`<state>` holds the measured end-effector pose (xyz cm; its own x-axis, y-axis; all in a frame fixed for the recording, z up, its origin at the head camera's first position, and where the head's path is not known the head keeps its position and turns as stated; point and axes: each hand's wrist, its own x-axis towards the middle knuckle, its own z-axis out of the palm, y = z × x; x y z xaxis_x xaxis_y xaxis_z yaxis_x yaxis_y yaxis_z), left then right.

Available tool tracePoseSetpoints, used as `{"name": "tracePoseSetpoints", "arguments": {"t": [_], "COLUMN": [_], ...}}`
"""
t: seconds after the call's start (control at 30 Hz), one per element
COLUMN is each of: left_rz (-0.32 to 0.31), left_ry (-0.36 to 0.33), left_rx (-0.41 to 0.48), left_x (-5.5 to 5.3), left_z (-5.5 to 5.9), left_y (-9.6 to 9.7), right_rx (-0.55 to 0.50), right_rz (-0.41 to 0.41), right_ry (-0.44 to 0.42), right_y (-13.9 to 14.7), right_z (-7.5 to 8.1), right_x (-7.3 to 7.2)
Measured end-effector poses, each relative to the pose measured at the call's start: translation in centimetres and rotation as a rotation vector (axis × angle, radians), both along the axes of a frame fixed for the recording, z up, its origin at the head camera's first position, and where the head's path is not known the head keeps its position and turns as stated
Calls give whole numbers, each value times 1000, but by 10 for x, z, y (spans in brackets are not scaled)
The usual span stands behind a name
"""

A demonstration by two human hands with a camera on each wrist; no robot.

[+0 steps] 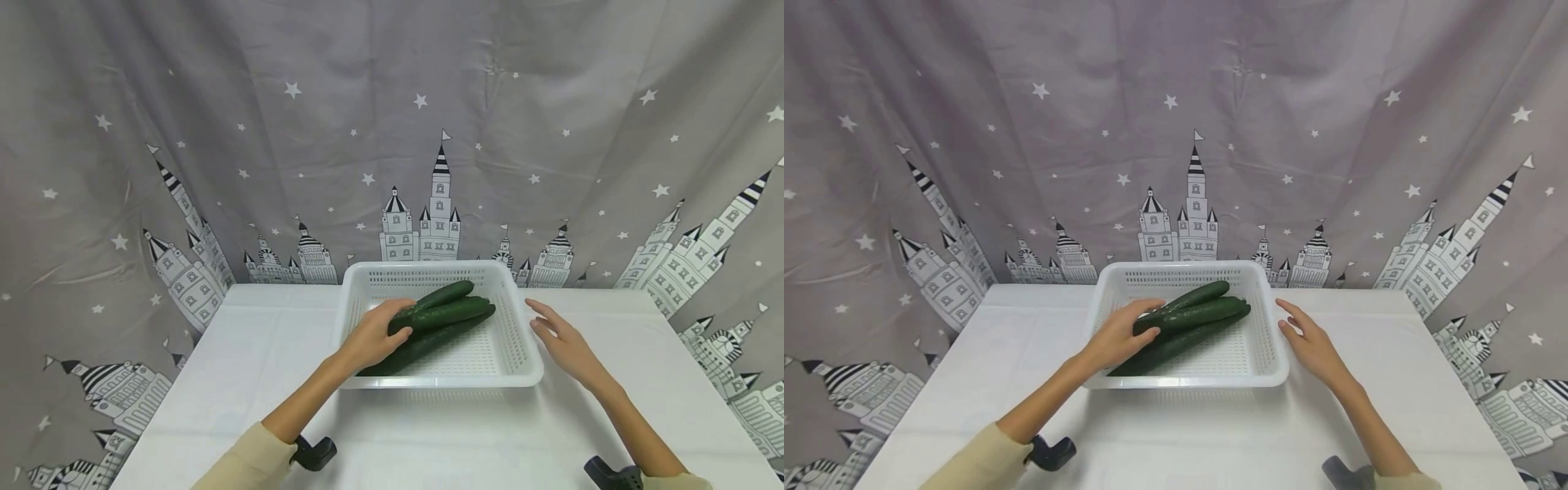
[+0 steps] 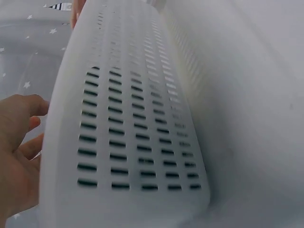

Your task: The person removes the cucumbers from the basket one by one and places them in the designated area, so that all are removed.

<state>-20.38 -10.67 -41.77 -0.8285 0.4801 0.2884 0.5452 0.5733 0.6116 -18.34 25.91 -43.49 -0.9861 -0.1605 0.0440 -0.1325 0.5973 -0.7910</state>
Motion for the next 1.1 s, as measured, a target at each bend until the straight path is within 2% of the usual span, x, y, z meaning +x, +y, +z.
{"name": "tracePoseSetpoints", "arguments": {"t": [0.13, 0.27, 0.43, 0.53, 0.67, 0.9, 1.1], "left_rz": [-44, -62, -65, -59, -63, -70, -75], "left_ry": [-17, -45, -88, -109, -114, -142, -198], "left_rx": [15, -3, -63, -102, -127, -210, -197], "left_x": [-8, -18, -31, -37, -44, -55, -59], "left_z": [-5, -10, -14, -16, -17, -16, -16], "left_y": [16, 29, 43, 48, 52, 52, 50], "right_rx": [-78, -125, -139, -207, -297, -371, -449], "right_rz": [11, 5, -9, -2, 3, 24, 23], "right_ry": [-25, -64, -68, -59, -62, -96, -102], "right_y": [-5, -7, -9, -11, -13, -14, -18], "right_z": [-6, -12, -20, -23, -28, -32, -37], "right_x": [-3, -7, -11, -12, -14, -16, -17]}}
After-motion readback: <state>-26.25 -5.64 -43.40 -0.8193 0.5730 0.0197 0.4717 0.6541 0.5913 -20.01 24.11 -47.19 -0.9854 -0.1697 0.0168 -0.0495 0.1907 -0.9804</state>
